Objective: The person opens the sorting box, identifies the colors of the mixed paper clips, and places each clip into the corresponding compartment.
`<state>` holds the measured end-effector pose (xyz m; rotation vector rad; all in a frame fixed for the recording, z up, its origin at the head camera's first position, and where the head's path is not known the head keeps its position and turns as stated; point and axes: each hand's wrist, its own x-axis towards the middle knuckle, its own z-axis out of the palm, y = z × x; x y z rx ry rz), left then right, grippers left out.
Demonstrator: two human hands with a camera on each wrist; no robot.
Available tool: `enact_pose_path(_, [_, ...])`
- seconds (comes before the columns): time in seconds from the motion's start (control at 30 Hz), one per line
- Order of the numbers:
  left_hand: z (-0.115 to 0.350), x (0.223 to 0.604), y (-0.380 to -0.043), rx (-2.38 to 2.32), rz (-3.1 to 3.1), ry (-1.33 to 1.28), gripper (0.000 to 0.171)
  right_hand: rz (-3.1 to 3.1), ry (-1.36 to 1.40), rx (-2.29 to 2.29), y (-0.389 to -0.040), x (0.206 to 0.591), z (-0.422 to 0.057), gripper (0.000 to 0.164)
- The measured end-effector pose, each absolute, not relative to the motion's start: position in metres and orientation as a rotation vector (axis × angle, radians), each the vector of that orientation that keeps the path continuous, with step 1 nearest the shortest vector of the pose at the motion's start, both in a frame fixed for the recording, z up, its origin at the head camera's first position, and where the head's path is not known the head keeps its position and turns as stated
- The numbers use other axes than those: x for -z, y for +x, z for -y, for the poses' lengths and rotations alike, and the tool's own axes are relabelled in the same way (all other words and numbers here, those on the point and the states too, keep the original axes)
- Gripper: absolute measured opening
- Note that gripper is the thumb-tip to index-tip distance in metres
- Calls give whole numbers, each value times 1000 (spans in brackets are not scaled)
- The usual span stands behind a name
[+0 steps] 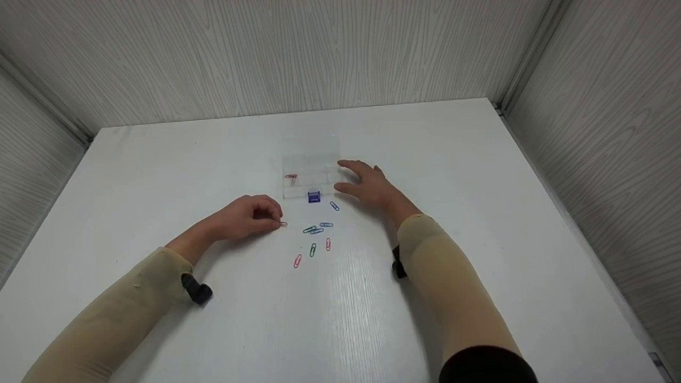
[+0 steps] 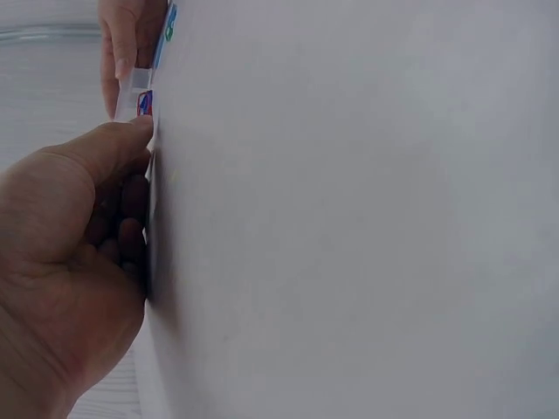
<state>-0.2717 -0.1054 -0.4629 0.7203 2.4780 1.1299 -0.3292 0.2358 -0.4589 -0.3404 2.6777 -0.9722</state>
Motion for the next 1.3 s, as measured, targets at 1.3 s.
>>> enact_pose_path(1.3, [70, 442, -330, -1502, -2763, 444, 20, -2656, -344, 1010, -327, 459, -240, 72])
